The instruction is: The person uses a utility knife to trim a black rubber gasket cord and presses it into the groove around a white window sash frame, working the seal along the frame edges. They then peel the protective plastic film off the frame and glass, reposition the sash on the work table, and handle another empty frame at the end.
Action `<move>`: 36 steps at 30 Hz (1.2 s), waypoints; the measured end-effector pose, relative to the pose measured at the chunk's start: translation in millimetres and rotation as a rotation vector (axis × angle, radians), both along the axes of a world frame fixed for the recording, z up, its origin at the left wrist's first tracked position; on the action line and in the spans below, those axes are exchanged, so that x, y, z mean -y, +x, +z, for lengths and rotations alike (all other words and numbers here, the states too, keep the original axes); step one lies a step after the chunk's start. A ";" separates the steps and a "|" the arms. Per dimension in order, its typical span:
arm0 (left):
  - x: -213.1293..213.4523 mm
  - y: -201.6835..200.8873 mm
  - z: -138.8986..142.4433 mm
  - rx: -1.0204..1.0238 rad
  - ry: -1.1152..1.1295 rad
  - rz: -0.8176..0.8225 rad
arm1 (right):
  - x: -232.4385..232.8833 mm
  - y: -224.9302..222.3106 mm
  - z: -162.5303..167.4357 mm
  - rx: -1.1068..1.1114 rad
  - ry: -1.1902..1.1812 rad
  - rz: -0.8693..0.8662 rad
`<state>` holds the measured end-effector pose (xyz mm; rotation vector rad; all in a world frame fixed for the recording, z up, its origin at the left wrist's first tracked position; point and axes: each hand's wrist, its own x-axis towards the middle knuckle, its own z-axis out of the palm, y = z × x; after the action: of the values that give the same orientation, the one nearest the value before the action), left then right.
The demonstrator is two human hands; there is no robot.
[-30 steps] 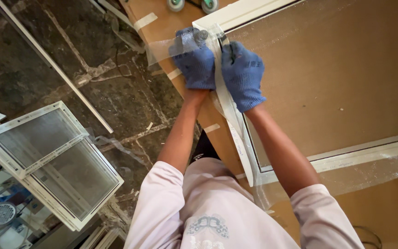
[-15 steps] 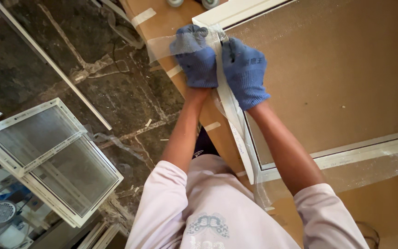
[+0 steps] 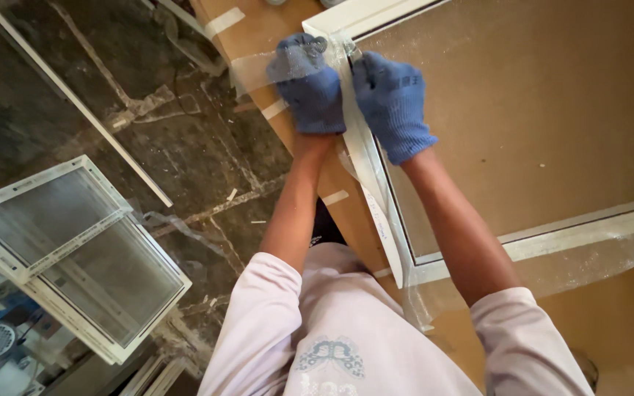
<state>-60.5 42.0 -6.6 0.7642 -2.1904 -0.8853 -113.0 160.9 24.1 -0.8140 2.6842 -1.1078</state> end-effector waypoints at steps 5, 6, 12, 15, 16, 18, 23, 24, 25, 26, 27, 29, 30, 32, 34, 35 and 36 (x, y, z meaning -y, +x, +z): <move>-0.6 1.4 11.6 0.033 -0.114 -0.034 | -0.8 -1.1 3.1 -0.027 0.037 0.026; -0.5 1.1 11.6 0.029 -0.180 -0.056 | -1.1 -0.8 2.8 -0.037 0.038 0.025; 2.2 -1.5 5.4 -0.049 0.017 0.040 | -3.3 3.7 0.3 -0.026 0.026 0.041; 3.6 -2.5 7.2 -0.084 0.067 0.032 | -2.0 4.6 0.1 -0.096 -0.017 0.046; 3.8 -3.0 8.2 -0.078 0.011 0.016 | -1.5 4.8 0.2 -0.095 -0.013 0.043; 4.3 -3.7 10.1 -0.059 -0.097 -0.011 | -0.6 5.0 0.5 -0.085 0.000 0.040; 4.7 -8.2 5.8 -0.081 0.217 0.218 | -3.5 9.2 2.8 -0.063 0.015 0.045; 4.3 -10.6 4.0 -0.116 0.307 0.258 | -5.0 9.9 3.6 -0.061 0.021 0.033; 5.0 -12.1 2.7 -0.149 0.340 0.281 | -5.5 11.0 4.5 -0.058 0.019 0.032; 4.2 -14.1 2.8 -0.181 0.378 0.303 | -7.3 12.3 5.9 -0.055 0.022 0.032; 3.8 -15.3 3.3 -0.210 0.419 0.326 | -8.6 13.2 7.1 -0.049 0.027 0.031; 5.0 -15.1 4.1 -0.306 0.446 0.252 | -11.5 13.8 9.6 0.038 -0.018 -0.010; 7.7 -14.3 5.6 -0.364 0.452 0.216 | -11.8 12.4 10.3 0.074 -0.048 -0.024; 14.8 -5.9 10.6 -0.272 0.502 0.144 | -12.5 9.0 10.7 0.144 -0.035 -0.075; 26.4 5.8 15.5 -0.064 0.527 0.072 | -12.2 5.6 9.9 0.142 -0.014 -0.077; 33.5 13.2 17.4 0.097 0.521 0.042 | -11.6 4.0 9.1 0.107 0.000 -0.044; 39.6 19.9 18.6 0.260 0.510 0.011 | -11.2 3.3 8.5 0.076 0.012 -0.010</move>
<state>-40.5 2.4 12.0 1.1856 -2.1938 -1.4361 -109.8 172.0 32.6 -0.7415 2.6327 -1.1013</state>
